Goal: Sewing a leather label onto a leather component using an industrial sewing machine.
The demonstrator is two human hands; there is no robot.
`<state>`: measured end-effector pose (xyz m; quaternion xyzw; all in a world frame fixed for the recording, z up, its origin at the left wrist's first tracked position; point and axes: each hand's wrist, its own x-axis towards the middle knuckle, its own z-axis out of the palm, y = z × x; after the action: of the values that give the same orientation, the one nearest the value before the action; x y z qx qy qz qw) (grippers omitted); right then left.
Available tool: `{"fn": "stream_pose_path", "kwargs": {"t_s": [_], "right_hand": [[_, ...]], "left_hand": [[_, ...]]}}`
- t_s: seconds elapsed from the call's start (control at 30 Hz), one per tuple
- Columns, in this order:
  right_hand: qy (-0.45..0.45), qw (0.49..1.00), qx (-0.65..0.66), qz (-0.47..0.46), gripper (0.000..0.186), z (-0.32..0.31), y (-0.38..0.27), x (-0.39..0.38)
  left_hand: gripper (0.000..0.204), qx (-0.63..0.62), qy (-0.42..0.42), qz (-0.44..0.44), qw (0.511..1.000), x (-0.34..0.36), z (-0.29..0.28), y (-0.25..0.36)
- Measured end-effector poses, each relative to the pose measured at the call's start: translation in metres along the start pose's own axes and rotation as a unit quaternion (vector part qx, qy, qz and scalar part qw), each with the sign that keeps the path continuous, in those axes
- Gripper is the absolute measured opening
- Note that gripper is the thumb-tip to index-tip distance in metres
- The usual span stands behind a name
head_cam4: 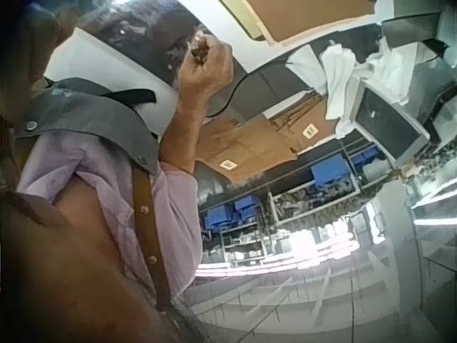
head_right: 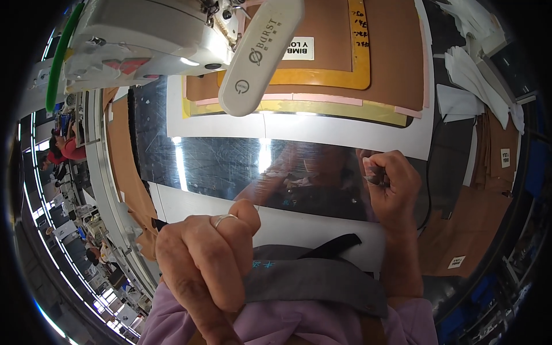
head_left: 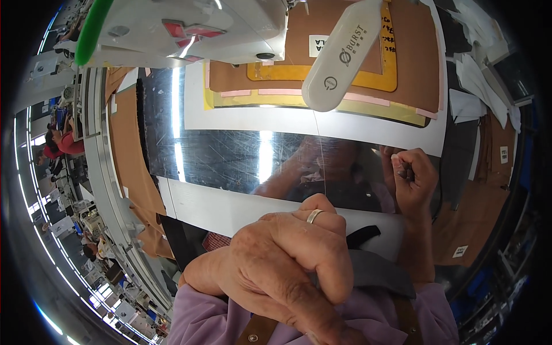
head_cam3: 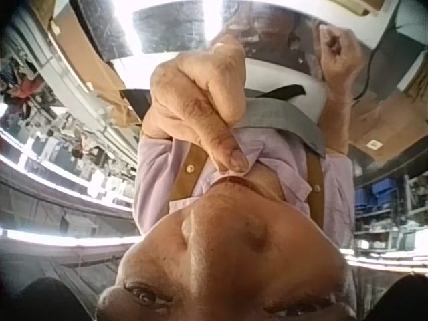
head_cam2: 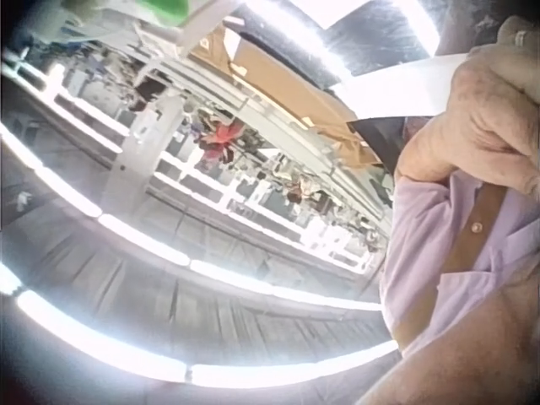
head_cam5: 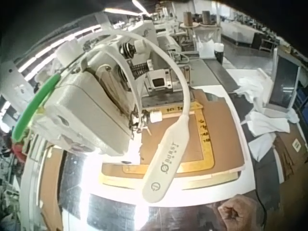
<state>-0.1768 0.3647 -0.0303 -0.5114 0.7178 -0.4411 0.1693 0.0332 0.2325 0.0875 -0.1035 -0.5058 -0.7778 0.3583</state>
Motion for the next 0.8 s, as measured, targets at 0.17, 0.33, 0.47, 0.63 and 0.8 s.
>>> {"fn": "stream_pose_path", "kwargs": {"t_s": [0.17, 0.33, 0.47, 0.63, 0.8], "right_hand": [[0.001, 1.000, -0.002, -0.003, 0.011, -0.005, 0.001, 0.002], [0.055, 0.995, -0.077, -0.020, 0.034, 0.002, -0.009, 0.003], [0.107, 0.954, -0.223, -0.172, 0.047, 0.011, -0.018, 0.011], [-0.084, 0.985, 0.119, -0.094, 0.037, 0.048, -0.072, 0.025], [-0.028, 0.954, 0.297, -0.030, 0.023, 0.100, -0.080, 0.047]], "left_hand": [[0.014, 0.127, 0.067, -0.120, 0.982, -0.007, -0.003, 0.015], [0.008, 0.136, 0.259, -0.136, 0.946, -0.035, -0.024, -0.014], [0.013, 0.072, 0.393, -0.142, 0.906, -0.048, -0.033, -0.039], [0.025, 0.020, 0.494, -0.123, 0.860, -0.046, -0.030, -0.067], [0.024, 0.051, 0.534, -0.047, 0.843, -0.047, -0.037, -0.086]]}}
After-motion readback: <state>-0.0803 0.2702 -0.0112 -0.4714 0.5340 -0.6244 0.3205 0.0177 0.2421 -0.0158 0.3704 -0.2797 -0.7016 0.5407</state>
